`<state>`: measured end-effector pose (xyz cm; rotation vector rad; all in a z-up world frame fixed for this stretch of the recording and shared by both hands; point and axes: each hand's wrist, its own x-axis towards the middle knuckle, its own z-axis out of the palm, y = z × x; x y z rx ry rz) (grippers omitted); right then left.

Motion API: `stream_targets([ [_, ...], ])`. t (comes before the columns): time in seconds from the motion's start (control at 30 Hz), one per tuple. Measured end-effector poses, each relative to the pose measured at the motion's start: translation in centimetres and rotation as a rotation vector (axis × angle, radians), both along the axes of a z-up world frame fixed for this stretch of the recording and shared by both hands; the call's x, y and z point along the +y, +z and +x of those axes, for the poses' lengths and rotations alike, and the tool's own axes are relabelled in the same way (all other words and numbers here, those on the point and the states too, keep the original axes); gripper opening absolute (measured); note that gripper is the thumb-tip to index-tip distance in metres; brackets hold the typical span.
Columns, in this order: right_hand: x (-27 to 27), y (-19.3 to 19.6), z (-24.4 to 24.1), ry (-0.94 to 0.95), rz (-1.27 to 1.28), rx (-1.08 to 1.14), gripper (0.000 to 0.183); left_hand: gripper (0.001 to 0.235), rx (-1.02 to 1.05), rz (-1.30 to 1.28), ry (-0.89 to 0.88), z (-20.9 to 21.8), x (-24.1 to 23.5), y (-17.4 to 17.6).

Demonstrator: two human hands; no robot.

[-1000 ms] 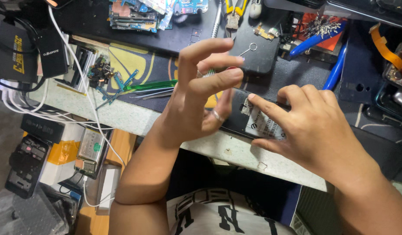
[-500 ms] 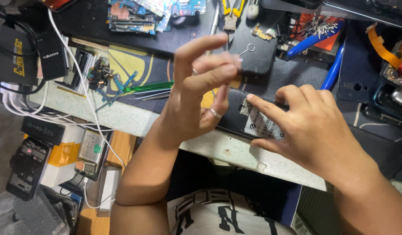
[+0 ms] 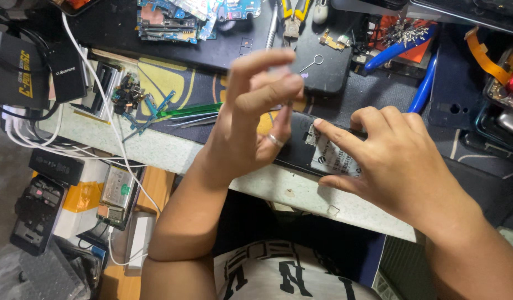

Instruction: The person disassembles a smartphone, removes the battery, and uses a screwdriver to remove screws from the back cover. They handle the phone casing, battery, and internal components while working at a cluttered electronics repair bench.

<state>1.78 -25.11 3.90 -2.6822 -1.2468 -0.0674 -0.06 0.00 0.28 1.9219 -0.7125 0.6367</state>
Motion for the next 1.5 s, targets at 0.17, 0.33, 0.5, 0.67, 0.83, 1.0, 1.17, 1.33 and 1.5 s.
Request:
stream_targets([
  [0.17,0.1,0.1,0.0,0.001,-0.001,-0.002,0.085,0.044,-0.019,-0.009,0.111,0.4,-0.4,-0.8],
  [0.33,0.1,0.3,0.1,-0.005,0.054,0.000,0.079,0.059,0.036,-0.359,-0.009,0.2,-0.9,-0.7],
  [0.5,-0.2,0.3,0.2,-0.026,0.300,0.088,0.051,0.069,0.103,-0.500,-0.122,-0.5,-1.7,-0.2],
  [0.67,0.2,-0.1,-0.1,0.025,0.409,0.055,0.022,0.075,0.121,-0.471,-0.162,-0.6,-2.4,-0.1],
  [0.83,0.2,-0.2,-0.3,-0.019,0.399,0.029,0.013,0.078,0.067,-0.487,-0.144,-0.5,-2.5,-0.4],
  [1.0,-0.1,-0.6,-0.2,-0.026,0.407,0.046,0.012,0.074,0.071,-0.487,-0.112,-0.5,-2.4,-0.6],
  [1.17,-0.2,-1.2,-0.2,-0.042,0.460,0.063,0.014,0.069,0.175,-0.495,-0.289,-0.8,-2.4,-0.8],
  [1.33,0.2,-0.7,0.0,-0.020,0.381,0.047,0.040,0.066,0.181,-0.501,-0.293,-1.2,-2.0,-0.8],
  [1.5,1.5,0.3,-0.6,0.076,0.114,-0.141,0.075,0.065,0.066,-0.418,-0.131,-3.0,0.1,-0.3],
])
